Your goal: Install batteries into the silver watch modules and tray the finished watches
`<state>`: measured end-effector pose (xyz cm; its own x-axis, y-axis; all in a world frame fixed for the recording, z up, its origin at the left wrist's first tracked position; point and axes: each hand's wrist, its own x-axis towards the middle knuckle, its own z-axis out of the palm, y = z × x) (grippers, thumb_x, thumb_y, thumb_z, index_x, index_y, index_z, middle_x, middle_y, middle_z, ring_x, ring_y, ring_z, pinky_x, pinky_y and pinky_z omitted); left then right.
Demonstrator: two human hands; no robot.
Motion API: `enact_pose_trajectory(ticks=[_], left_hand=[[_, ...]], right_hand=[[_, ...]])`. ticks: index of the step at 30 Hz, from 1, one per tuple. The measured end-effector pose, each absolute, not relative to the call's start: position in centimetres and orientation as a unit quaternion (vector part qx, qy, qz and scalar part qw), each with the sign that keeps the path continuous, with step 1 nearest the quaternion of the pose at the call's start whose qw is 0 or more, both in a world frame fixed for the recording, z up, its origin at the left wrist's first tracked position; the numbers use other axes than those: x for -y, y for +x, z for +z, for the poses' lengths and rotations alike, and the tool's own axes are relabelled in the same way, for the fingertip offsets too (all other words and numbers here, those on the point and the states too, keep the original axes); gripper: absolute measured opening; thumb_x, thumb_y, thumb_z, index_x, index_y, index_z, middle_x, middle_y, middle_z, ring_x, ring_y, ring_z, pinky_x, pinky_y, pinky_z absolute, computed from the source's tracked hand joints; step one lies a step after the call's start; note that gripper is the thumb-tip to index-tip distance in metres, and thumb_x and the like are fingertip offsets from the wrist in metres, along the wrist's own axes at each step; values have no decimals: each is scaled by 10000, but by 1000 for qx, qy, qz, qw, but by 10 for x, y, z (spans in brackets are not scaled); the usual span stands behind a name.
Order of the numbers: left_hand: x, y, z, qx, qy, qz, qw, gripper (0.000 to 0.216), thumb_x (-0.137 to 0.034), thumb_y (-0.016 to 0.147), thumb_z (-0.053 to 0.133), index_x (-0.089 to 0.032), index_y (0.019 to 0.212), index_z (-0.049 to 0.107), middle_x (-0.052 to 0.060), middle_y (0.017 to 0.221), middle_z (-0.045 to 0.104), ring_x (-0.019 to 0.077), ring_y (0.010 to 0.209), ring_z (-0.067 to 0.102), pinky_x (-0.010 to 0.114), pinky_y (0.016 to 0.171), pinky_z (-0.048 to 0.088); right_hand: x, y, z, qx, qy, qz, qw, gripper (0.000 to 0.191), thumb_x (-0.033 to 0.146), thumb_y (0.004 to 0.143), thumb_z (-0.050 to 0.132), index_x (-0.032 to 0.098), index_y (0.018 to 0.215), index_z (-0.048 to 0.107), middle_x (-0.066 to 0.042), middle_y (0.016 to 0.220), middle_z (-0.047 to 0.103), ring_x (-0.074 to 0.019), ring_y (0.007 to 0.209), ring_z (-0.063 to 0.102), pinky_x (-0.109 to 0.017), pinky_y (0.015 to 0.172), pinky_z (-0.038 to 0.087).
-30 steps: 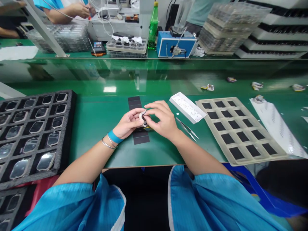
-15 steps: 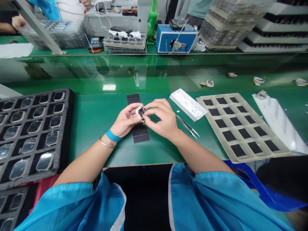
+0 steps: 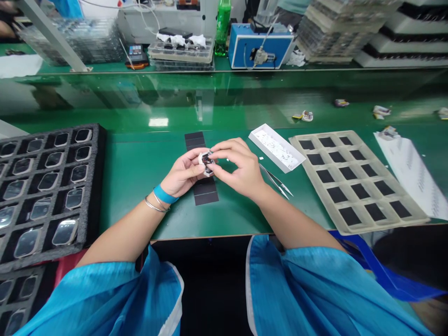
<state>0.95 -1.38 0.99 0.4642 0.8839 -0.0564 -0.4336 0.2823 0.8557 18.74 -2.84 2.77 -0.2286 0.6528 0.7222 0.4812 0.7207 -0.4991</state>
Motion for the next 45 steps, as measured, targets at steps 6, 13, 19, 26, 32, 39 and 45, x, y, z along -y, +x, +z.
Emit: enact_pose_trajectory(ticks=[6,13,19,26,32,39,45], left_hand=[[14,10,12,-270,450,502,688,502,-240,555,918,-205,997,683,17,935,697,148,827,673,233,755,551],[14,9,13,-270,486,515,653,484,-229,559,920,-206,990,700,21,934,699,142,827,664,235,776,546],[16,8,14,-280,466,466,698,483,-295,583,905,-189,1016,718,44,953,716,183,845,689,294,822,556],[13,3,17,-272,406,364,793,406,-331,679,845,-135,1014,727,68,886,737,194,762,720,327,780,614],[7,-3,10,-265,392,284,834,272,-334,828,718,-79,922,716,134,848,743,242,777,742,347,783,627],[5,-3,14,-261,361,218,868,292,-313,925,592,-42,872,688,145,778,735,202,663,731,258,655,619],[5,-2,17,-236,341,205,887,308,-272,963,512,-32,873,682,143,770,740,182,646,728,226,634,607]], right_hand=[[32,186,28,759,-392,119,506,24,260,832,712,240,844,716,-50,1030,695,-217,1006,622,-416,893,519],[30,188,26,778,-373,75,500,60,261,867,663,276,863,721,-46,1030,681,-237,1010,598,-472,926,483],[28,192,23,795,-361,5,488,95,302,894,622,311,913,715,-48,1038,688,-264,1004,594,-512,894,484],[27,199,24,816,-356,-2,456,138,341,923,581,331,975,709,-39,1127,674,-278,1059,571,-537,930,450],[26,201,28,844,-346,19,411,182,403,948,542,326,961,707,-31,1160,643,-262,1093,550,-502,967,447],[21,206,26,857,-316,-18,407,199,389,969,524,329,984,713,-17,1222,596,-242,1139,531,-508,1014,436],[17,209,24,861,-301,-4,411,174,336,959,554,337,1010,720,-10,1260,582,-236,1173,525,-515,1045,415]])
